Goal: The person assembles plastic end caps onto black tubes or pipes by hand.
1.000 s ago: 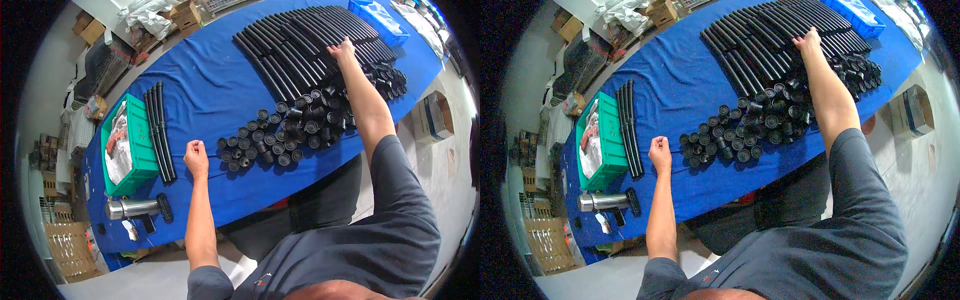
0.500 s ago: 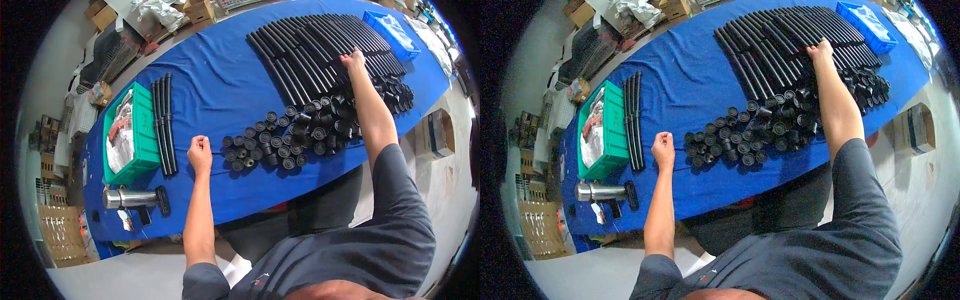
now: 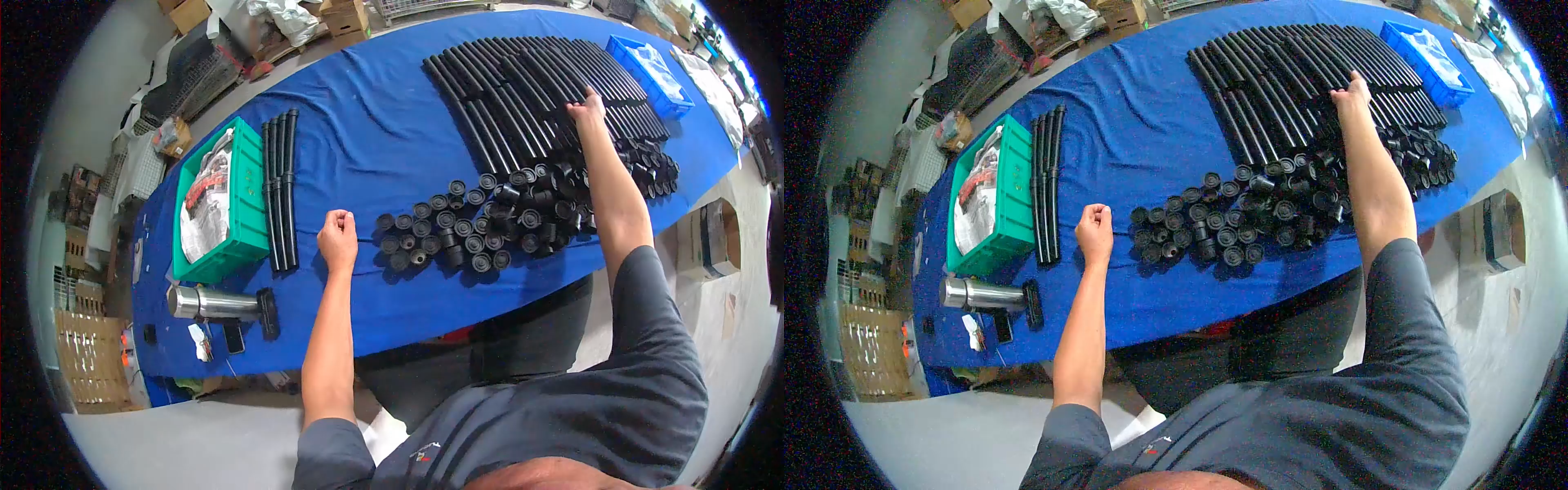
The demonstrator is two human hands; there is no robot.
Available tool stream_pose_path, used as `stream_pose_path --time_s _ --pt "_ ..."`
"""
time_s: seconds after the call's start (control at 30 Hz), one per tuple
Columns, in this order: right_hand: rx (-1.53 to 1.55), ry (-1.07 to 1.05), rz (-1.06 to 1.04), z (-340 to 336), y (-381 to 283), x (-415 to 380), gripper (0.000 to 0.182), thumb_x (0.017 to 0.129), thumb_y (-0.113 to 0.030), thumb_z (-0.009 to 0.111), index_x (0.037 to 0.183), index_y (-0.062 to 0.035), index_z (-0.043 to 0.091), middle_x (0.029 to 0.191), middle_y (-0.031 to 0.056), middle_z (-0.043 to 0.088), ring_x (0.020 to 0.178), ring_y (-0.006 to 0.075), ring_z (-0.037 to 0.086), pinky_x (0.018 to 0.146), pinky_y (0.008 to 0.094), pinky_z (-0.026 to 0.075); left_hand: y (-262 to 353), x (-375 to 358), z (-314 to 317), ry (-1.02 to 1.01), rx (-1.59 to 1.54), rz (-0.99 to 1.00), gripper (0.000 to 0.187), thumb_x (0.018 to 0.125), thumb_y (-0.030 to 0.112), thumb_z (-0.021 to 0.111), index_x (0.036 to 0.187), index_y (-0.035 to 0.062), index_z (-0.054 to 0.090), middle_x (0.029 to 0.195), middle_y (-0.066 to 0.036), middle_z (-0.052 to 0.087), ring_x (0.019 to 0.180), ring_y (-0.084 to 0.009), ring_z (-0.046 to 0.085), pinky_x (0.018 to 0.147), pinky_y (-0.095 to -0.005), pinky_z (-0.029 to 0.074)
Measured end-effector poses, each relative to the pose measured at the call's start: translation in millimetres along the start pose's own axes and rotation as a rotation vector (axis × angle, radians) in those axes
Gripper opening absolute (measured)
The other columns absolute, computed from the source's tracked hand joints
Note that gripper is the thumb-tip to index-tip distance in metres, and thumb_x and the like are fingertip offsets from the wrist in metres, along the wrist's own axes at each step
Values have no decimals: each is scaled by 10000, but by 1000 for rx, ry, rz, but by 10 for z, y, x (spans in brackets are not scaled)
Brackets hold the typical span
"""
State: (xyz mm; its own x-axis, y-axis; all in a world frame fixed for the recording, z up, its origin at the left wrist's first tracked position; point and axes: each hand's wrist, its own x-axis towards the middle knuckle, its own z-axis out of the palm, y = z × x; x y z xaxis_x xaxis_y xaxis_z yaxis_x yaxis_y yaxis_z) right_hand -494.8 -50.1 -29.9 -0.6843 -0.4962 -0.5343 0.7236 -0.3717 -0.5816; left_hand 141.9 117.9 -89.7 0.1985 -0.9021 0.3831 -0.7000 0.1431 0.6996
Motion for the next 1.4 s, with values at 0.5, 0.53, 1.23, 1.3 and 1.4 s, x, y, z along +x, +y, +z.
stream_pose_path --time_s 0.5,0.53,1.23,1.3,1.4 --pt "-217 -230 -97 15 -199 -411 208 965 -180 674 1130 -55 658 1002 156 693 822 334 683 753 545 580 -67 12 25 34 -59 25 207 913 239 709 966 38 706 799 -143 735 736 -269 732 675 -387 553" --pt "-248 -273 -84 48 -246 -353 217 970 -178 666 1145 -50 657 1007 154 698 820 322 683 756 524 579 -43 6 11 34 -69 10 207 911 239 709 958 38 705 794 -144 734 729 -271 731 673 -389 554" --pt "-1145 -1303 369 -310 1542 -4278 203 955 -229 697 1071 -65 724 919 33 713 850 155 673 813 326 558 -304 -286 -1132 -344 -1162 -441 530 989 473 619 1313 56 578 1231 -150 667 1060 -257 669 901 -421 541" --pt "-1189 -1468 502 -441 1867 -4458 189 957 -203 687 1040 -34 710 903 41 694 834 167 666 785 342 554 -257 -477 -1370 -333 -1206 -475 589 975 498 630 1351 52 548 1262 -147 654 1093 -257 653 918 -424 534" --pt "-1263 -1619 545 -639 2330 -4683 183 950 -229 708 976 -49 724 841 8 666 762 134 612 718 312 491 -171 -826 -1600 -364 -1118 -424 650 967 534 634 1383 47 525 1255 -149 651 1144 -244 628 944 -436 518"
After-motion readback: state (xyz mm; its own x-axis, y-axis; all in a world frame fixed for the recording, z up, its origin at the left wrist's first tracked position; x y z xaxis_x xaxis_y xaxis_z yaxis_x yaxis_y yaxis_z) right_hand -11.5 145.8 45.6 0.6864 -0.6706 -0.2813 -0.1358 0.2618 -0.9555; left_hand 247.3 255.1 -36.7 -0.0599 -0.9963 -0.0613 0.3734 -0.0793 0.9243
